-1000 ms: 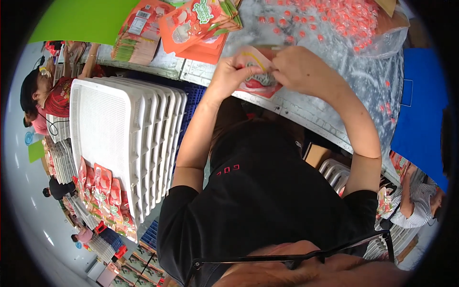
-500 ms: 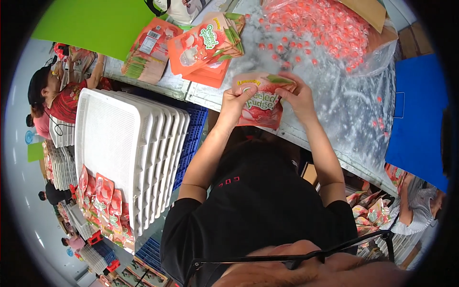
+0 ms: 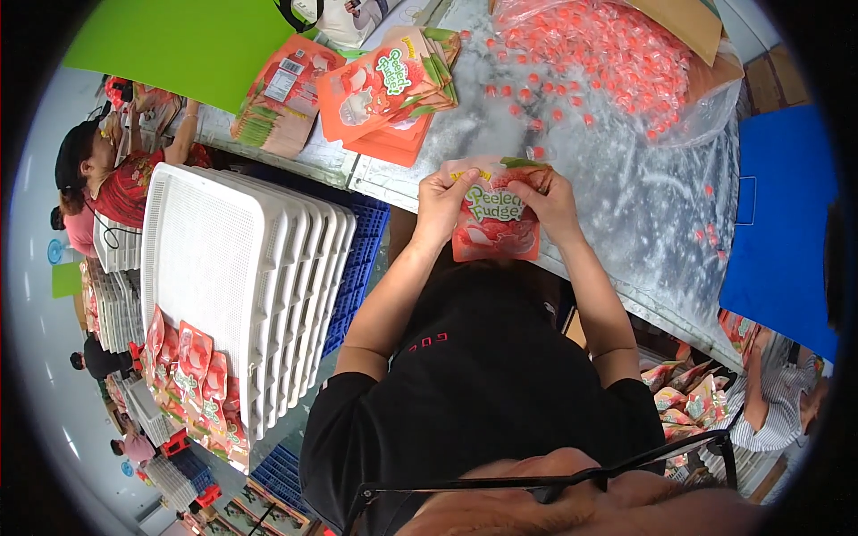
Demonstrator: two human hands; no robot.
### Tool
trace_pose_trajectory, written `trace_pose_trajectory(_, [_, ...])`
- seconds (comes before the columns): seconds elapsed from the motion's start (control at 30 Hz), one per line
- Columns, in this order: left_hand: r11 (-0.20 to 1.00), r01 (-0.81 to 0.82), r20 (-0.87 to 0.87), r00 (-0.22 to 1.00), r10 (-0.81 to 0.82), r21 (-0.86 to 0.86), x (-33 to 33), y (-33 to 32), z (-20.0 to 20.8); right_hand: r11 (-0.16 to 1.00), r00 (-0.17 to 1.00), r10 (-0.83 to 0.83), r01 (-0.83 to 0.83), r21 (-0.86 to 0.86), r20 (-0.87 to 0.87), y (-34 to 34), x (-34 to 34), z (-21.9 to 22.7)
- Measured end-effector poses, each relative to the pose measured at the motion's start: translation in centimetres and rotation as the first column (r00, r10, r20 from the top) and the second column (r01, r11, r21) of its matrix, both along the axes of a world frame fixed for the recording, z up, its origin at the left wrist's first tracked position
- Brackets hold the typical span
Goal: Manually filling plastic pouches with small items and placing the finished pouches onto a tray at a factory workstation.
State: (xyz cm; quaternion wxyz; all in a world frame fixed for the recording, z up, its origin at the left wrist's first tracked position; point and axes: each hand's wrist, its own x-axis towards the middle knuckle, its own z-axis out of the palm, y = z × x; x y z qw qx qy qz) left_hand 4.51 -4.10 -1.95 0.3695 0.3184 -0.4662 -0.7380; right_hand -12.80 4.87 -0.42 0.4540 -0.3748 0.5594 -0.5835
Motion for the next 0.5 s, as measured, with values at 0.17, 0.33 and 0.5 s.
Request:
trace_pose_trajectory(0.17, [0.996, 0.062, 0.050, 0.997, -0.065, 0.066, -0.3, 0.2, 0.2, 0.997, 0.996, 0.027, -0.021, -0.069, 0.088, 0.0, -0.3, -2.0])
trace_pose_trajectory(0.33, [0.998, 0.047, -0.037, 0.998, -0.045, 0.048, -1.0, 0.4, -0.1, 0.998, 0.982, -0.017, 0.028, -0.054, 0.189, -0.1, 0.1, -3.1])
trace_pose_trajectory(0.5, [0.988, 0.027, -0.015, 1.000, -0.025, 0.152, -0.9, 0.4, -0.9, 1.000, 0.975, 0.024, -0.025, 0.004, 0.220, -0.1, -0.7, -3.7])
